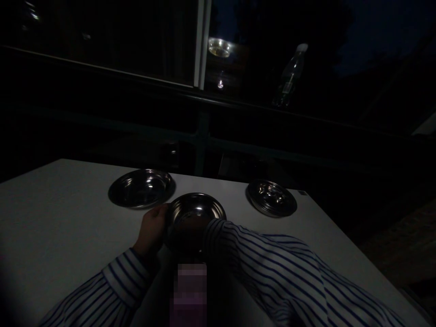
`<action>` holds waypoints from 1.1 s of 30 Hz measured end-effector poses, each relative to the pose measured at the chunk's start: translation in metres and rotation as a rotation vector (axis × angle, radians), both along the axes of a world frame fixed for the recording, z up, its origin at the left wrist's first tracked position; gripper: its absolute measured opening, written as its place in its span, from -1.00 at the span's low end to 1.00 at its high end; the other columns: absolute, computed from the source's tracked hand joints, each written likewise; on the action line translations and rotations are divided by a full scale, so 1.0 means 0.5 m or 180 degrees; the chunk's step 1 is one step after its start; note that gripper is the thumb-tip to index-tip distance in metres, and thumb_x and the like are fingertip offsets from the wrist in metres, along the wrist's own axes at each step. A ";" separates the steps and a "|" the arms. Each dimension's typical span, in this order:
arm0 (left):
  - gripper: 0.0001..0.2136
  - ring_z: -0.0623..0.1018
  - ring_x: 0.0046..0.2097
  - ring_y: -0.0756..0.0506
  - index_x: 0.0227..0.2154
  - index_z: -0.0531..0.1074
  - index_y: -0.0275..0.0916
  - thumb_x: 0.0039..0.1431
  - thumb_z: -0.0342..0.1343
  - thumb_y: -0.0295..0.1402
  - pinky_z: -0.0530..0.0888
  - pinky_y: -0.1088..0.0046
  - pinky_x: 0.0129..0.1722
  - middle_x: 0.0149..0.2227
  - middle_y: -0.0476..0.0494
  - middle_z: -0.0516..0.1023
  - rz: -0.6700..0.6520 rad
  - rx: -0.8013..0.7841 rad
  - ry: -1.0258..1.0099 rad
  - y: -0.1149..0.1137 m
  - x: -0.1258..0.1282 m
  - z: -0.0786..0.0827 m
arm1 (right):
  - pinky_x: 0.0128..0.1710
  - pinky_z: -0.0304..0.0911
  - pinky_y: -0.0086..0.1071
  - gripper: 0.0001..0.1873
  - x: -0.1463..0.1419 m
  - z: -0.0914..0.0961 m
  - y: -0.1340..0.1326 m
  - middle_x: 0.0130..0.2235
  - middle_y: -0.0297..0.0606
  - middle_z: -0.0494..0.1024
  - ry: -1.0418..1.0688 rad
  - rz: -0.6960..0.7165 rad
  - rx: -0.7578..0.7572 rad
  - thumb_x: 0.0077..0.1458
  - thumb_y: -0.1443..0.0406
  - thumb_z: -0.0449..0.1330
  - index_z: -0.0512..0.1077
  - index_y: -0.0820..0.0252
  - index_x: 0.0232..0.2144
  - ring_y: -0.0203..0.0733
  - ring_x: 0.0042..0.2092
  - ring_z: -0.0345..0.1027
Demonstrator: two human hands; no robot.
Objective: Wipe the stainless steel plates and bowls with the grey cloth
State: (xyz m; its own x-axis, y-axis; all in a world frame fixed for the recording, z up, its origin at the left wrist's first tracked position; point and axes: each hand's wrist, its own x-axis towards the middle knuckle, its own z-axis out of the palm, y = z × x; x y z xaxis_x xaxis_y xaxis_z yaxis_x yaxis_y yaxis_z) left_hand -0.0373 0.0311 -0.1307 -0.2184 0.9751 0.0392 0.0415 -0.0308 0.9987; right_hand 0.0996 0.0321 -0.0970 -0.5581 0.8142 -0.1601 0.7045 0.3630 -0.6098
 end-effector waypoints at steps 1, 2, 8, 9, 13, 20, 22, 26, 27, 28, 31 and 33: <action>-0.68 0.49 -0.37 -0.13 -0.46 0.50 -0.34 -0.02 -0.04 -0.19 0.39 0.40 -0.39 -0.49 -0.16 0.55 -0.0048 0.0015 -0.0002 0.001 -0.002 -0.002 | -0.12 0.28 -0.18 -0.76 -0.011 0.004 0.009 -0.11 -0.21 0.41 -0.0212 0.0259 0.0136 0.12 0.28 0.12 0.36 0.27 -0.16 -0.19 -0.11 0.33; -0.68 0.49 -0.38 -0.13 -0.47 0.49 -0.34 -0.01 -0.03 -0.17 0.38 0.41 -0.40 -0.51 -0.16 0.54 -0.0119 0.0014 0.0004 0.002 -0.005 -0.002 | -0.09 0.25 -0.17 -0.80 -0.018 0.009 0.019 -0.09 -0.22 0.41 -0.0441 0.0502 0.0283 0.10 0.32 0.14 0.38 0.26 -0.19 -0.18 -0.08 0.31; -0.72 0.41 -0.49 -0.04 -0.55 0.43 -0.29 -0.02 -0.01 -0.17 0.32 0.49 -0.51 -0.58 -0.03 0.47 -0.0455 -0.0096 0.0010 0.003 -0.012 0.009 | -0.10 0.20 0.01 -0.73 0.010 0.033 0.062 -0.01 0.05 0.33 -0.1648 0.0791 0.1478 0.16 0.43 -0.05 0.39 0.35 -0.16 0.09 0.03 0.17; -0.72 0.40 -0.50 -0.03 -0.56 0.42 -0.29 -0.02 -0.02 -0.17 0.31 0.49 -0.52 -0.59 -0.03 0.45 -0.0495 -0.0077 -0.0003 0.003 -0.010 0.010 | -0.15 0.23 0.02 -0.71 0.017 0.033 0.064 -0.03 0.10 0.33 -0.1809 0.0764 0.1630 0.17 0.43 -0.08 0.39 0.38 -0.16 0.12 0.01 0.17; -0.71 0.36 -0.52 -0.02 -0.58 0.40 -0.29 -0.02 -0.03 -0.16 0.28 0.50 -0.54 -0.60 -0.03 0.42 -0.0601 0.0028 0.0054 0.006 -0.004 0.008 | -0.21 0.28 -0.12 -0.68 0.014 0.029 0.062 -0.06 0.05 0.35 -0.2181 0.1048 0.2023 0.21 0.37 -0.12 0.38 0.36 -0.16 0.03 -0.02 0.19; -0.71 0.38 -0.49 -0.03 -0.57 0.40 -0.28 -0.01 -0.05 -0.16 0.29 0.50 -0.50 -0.58 -0.02 0.44 -0.0594 0.0027 0.0279 0.012 -0.011 0.011 | -0.22 0.27 -0.15 -0.73 0.037 0.049 0.087 -0.04 -0.11 0.36 -0.2546 0.1270 0.2315 0.21 0.34 -0.08 0.39 0.19 -0.17 -0.04 -0.05 0.21; -0.70 0.41 -0.47 -0.05 -0.56 0.41 -0.28 -0.01 -0.05 -0.14 0.31 0.48 -0.49 -0.57 -0.03 0.46 -0.0583 -0.0027 0.0304 0.011 -0.009 0.014 | -0.34 0.29 -0.17 -0.77 0.057 0.054 0.092 -0.10 -0.05 0.40 -0.2714 0.1084 0.2285 0.18 0.34 -0.03 0.41 0.22 -0.21 -0.01 -0.11 0.26; -0.70 0.41 -0.48 -0.05 -0.56 0.41 -0.28 -0.01 -0.06 -0.15 0.31 0.47 -0.49 -0.57 -0.04 0.46 -0.0731 -0.0045 0.0287 0.013 -0.007 0.016 | -0.25 0.26 -0.23 -0.76 0.048 0.059 0.090 -0.08 -0.13 0.39 -0.2650 0.1391 0.2307 0.20 0.32 -0.04 0.39 0.19 -0.18 -0.09 -0.04 0.21; -0.72 0.41 -0.48 -0.05 -0.58 0.40 -0.28 -0.02 -0.05 -0.17 0.31 0.48 -0.49 -0.57 -0.04 0.46 -0.0720 -0.0018 0.0318 0.013 -0.009 0.016 | -0.19 0.24 -0.24 -0.75 0.039 0.061 0.090 -0.05 -0.15 0.37 -0.2584 0.1495 0.2327 0.22 0.32 -0.07 0.38 0.17 -0.16 -0.12 -0.01 0.18; -0.73 0.40 -0.49 -0.05 -0.58 0.40 -0.28 -0.02 -0.04 -0.18 0.30 0.48 -0.50 -0.57 -0.05 0.46 -0.0695 0.0003 0.0355 0.014 -0.011 0.016 | -0.14 0.21 -0.23 -0.73 0.031 0.063 0.091 -0.02 -0.17 0.35 -0.2529 0.1555 0.2329 0.23 0.32 -0.10 0.37 0.15 -0.15 -0.13 0.01 0.15; -0.73 0.40 -0.49 -0.06 -0.59 0.40 -0.28 -0.02 -0.04 -0.19 0.30 0.48 -0.51 -0.58 -0.04 0.46 -0.0579 0.0014 0.0437 0.017 -0.018 0.017 | -0.10 0.16 -0.15 -0.75 0.035 0.071 0.097 -0.01 -0.15 0.35 -0.2491 0.1428 0.2159 0.20 0.36 -0.07 0.40 0.16 -0.20 -0.09 0.02 0.16; -0.72 0.42 -0.50 -0.06 -0.58 0.42 -0.27 -0.01 -0.04 -0.18 0.30 0.48 -0.51 -0.58 -0.05 0.47 -0.0503 0.0004 0.0443 0.017 -0.019 0.017 | -0.13 0.17 -0.11 -0.80 0.059 0.073 0.098 -0.07 -0.11 0.40 -0.2522 0.1232 0.1878 0.13 0.41 0.03 0.45 0.19 -0.29 -0.03 -0.01 0.21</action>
